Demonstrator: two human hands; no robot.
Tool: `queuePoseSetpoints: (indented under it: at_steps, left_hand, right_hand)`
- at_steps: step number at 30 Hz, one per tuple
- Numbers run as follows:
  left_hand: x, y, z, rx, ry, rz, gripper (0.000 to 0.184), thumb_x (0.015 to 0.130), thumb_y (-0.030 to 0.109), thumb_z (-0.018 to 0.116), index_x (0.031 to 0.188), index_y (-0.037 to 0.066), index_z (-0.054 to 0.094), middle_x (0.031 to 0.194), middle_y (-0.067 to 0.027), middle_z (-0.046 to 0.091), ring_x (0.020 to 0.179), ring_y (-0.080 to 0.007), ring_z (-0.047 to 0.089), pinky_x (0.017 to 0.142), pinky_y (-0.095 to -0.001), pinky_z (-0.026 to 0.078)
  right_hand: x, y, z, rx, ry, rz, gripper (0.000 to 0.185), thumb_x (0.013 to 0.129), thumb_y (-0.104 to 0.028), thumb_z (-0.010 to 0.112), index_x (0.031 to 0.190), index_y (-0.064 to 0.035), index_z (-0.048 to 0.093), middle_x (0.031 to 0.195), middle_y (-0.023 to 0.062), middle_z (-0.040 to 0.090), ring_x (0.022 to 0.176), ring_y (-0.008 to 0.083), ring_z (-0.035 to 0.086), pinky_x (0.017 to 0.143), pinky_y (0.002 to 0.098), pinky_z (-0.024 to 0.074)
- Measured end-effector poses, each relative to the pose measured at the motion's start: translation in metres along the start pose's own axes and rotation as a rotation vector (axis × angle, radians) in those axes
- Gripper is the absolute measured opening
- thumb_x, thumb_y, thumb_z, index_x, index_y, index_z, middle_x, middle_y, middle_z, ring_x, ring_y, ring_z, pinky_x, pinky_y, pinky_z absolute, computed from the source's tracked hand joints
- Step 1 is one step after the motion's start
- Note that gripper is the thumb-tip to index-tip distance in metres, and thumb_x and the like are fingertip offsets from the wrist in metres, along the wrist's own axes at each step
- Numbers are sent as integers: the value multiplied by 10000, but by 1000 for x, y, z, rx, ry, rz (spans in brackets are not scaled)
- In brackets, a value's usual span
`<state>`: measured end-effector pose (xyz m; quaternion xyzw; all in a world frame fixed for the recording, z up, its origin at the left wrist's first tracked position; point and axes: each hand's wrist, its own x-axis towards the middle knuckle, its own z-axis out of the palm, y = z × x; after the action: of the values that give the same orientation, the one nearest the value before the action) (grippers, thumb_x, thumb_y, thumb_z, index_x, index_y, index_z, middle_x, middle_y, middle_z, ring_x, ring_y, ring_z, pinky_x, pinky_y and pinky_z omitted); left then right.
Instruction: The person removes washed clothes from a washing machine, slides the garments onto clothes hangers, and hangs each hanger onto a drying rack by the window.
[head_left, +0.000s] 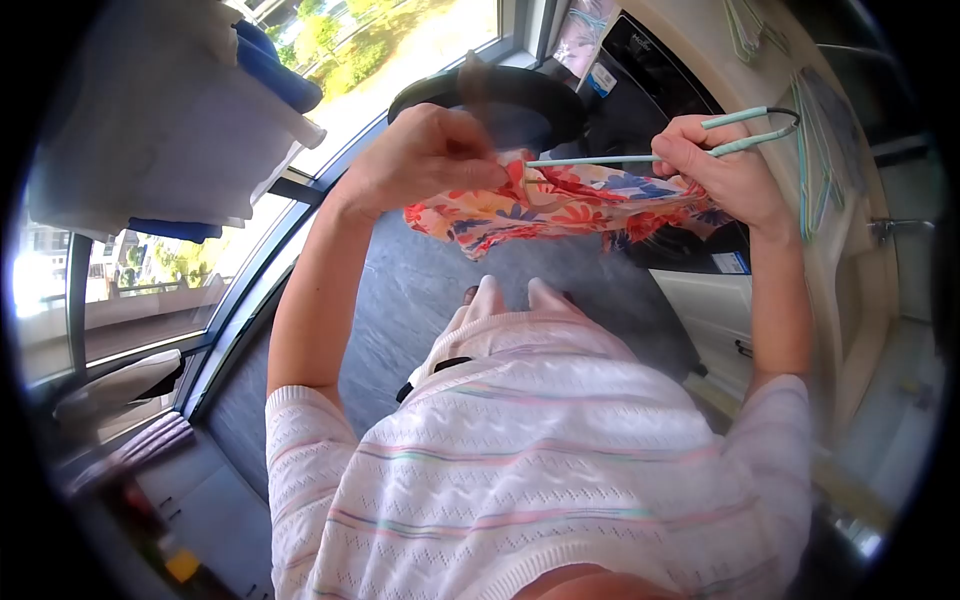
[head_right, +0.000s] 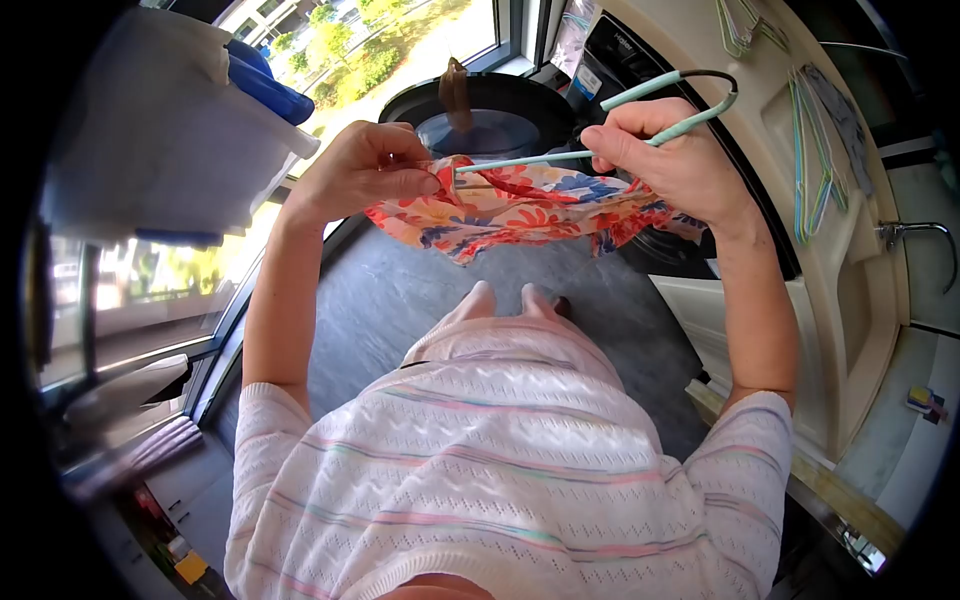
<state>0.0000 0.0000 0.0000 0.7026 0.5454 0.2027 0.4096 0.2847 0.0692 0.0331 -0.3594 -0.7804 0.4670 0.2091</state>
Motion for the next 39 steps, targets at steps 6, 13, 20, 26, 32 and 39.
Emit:
queuePoseSetpoints:
  at_steps: [6,13,20,26,32,39]
  left_hand:
    - [-4,26,-1,103,278,218,127,724,-4,660,832,-39,603,733,-31,574,687,-79,562,630,-210,457]
    - [-15,7,-8,-95,448,232,88,740,-2,658,824,-11,634,711,-35,600,647,-73,578,598,-199,473]
    - [-36,13,-16,-166,474,188,66,757,-30,644,818,-24,620,725,-1,596,677,-29,542,626,-175,447]
    - [-37,-16,-18,-197,530,149,75,766,-31,640,837,-27,619,719,6,598,668,-23,525,626,-161,432]
    - [-57,-45,-45,-315,633,89,65,773,-8,644,832,-23,622,708,9,591,650,-27,512,601,-163,418]
    - [-68,-43,-54,-297,604,156,87,769,20,656,829,-30,618,722,-8,572,631,-47,511,596,-168,407]
  right_hand:
    - [15,7,15,81,76,-102,341,830,-262,608,600,-10,611,512,-23,514,462,39,371,431,211,283]
    - [-6,34,-33,150,-161,2,421,778,-224,673,1122,-29,526,1002,45,565,888,111,535,729,215,470]
    - [-27,95,-52,330,-206,262,303,829,-301,611,979,-38,631,825,-9,606,833,69,556,750,206,440]
    - [-36,122,-42,384,90,80,139,820,-134,624,900,-22,642,784,-25,601,747,43,528,709,184,432]
    - [-53,102,-48,394,424,-146,111,809,-33,605,914,-18,637,923,21,588,847,83,542,779,210,433]
    - [-54,100,-58,335,375,-70,284,794,-66,628,1073,-38,578,1050,23,575,968,98,509,847,233,413]
